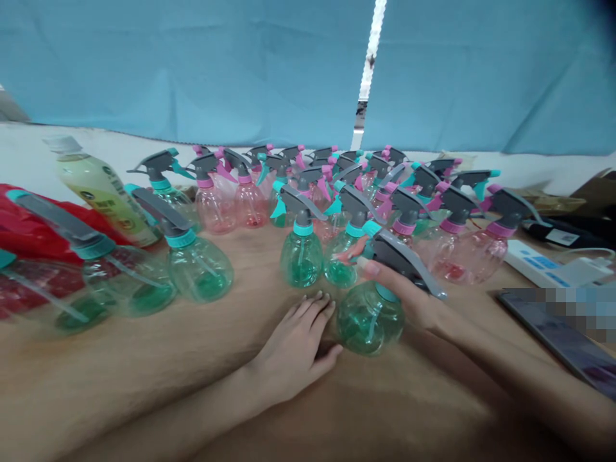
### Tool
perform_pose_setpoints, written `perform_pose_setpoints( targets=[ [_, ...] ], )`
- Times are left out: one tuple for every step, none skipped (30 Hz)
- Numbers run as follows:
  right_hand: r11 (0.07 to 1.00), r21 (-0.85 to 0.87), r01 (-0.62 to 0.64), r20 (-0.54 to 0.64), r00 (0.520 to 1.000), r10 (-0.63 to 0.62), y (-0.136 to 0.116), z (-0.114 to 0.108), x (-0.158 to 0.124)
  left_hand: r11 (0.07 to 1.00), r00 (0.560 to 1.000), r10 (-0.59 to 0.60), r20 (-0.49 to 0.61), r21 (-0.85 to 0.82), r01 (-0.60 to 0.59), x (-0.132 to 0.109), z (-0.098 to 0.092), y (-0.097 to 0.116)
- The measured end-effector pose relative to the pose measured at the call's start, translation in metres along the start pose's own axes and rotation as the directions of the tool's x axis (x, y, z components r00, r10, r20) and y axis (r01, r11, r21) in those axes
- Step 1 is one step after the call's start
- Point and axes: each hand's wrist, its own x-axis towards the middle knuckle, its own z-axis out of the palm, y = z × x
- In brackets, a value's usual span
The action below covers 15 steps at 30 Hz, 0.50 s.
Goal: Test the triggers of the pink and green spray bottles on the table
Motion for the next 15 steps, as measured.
perform_pose_setpoints(
  targets=[
    [0.999, 0.032, -0.013, 0.006, 1.000, 0.013, 0.0001, 0.0007, -0.0002, 1.000, 1.000, 0.001, -0.002, 0.000, -0.001, -0.0001, 0.0000, 0.0002],
    [0.998, 0.063, -0.025, 0.009, 1.000, 0.024, 0.0003, 0.0011, -0.0005, 1.000, 1.000, 0.003, -0.006, -0.002, -0.003, -0.0002, 0.0001, 0.0003],
    [0.995, 0.089, -0.035, 0.015, 0.999, 0.034, 0.0003, 0.0012, -0.0009, 1.000, 1.000, 0.005, -0.011, -0.004, -0.005, -0.0002, 0.0002, 0.0004],
    [0.994, 0.103, -0.040, 0.018, 0.999, 0.039, 0.0001, 0.0011, -0.0013, 1.000, 1.000, 0.005, -0.014, -0.006, -0.005, -0.0002, 0.0003, 0.0005],
    [0.993, 0.113, -0.041, 0.019, 0.999, 0.039, -0.0004, 0.0010, -0.0017, 1.000, 1.000, 0.005, -0.014, -0.006, -0.005, -0.0002, 0.0003, 0.0006],
    [0.992, 0.118, -0.038, 0.021, 0.999, 0.036, -0.0011, 0.0008, -0.0021, 1.000, 1.000, 0.003, -0.011, -0.006, -0.003, -0.0001, 0.0002, 0.0007],
    [0.993, 0.116, -0.037, 0.023, 0.999, 0.034, -0.0020, 0.0007, -0.0023, 1.000, 1.000, 0.001, -0.007, -0.004, -0.001, 0.0000, 0.0000, 0.0009],
    [0.993, 0.111, -0.035, 0.023, 0.999, 0.032, -0.0029, 0.0006, -0.0024, 1.000, 1.000, -0.001, -0.002, -0.002, 0.001, 0.0002, -0.0002, 0.0011],
    [0.994, 0.104, -0.034, 0.024, 0.999, 0.032, -0.0036, 0.0006, -0.0025, 1.000, 1.000, -0.002, 0.000, 0.000, 0.002, 0.0005, -0.0005, 0.0012],
    [0.995, 0.093, -0.034, 0.022, 0.999, 0.032, -0.0037, 0.0006, -0.0025, 1.000, 1.000, -0.002, 0.003, 0.002, 0.002, 0.0007, -0.0007, 0.0013],
    [0.996, 0.084, -0.036, 0.019, 0.999, 0.035, -0.0033, 0.0007, -0.0027, 1.000, 1.000, -0.002, 0.004, 0.004, 0.002, 0.0008, -0.0008, 0.0013],
    [0.996, 0.076, -0.045, 0.014, 0.999, 0.044, -0.0023, 0.0007, -0.0029, 1.000, 1.000, -0.001, 0.006, 0.006, 0.001, 0.0009, -0.0008, 0.0013],
    [0.996, 0.072, -0.058, 0.007, 0.998, 0.057, -0.0007, 0.0006, -0.0032, 1.000, 1.000, 0.000, 0.008, 0.009, 0.000, 0.0009, -0.0007, 0.0011],
    [0.995, 0.071, -0.070, 0.000, 0.998, 0.070, 0.0012, 0.0005, -0.0035, 1.000, 1.000, 0.001, 0.010, 0.011, -0.001, 0.0008, -0.0006, 0.0009],
    [0.994, 0.072, -0.083, -0.007, 0.996, 0.084, 0.0031, 0.0004, -0.0039, 1.000, 1.000, 0.002, 0.009, 0.012, -0.002, 0.0007, -0.0004, 0.0007]
  ],
)
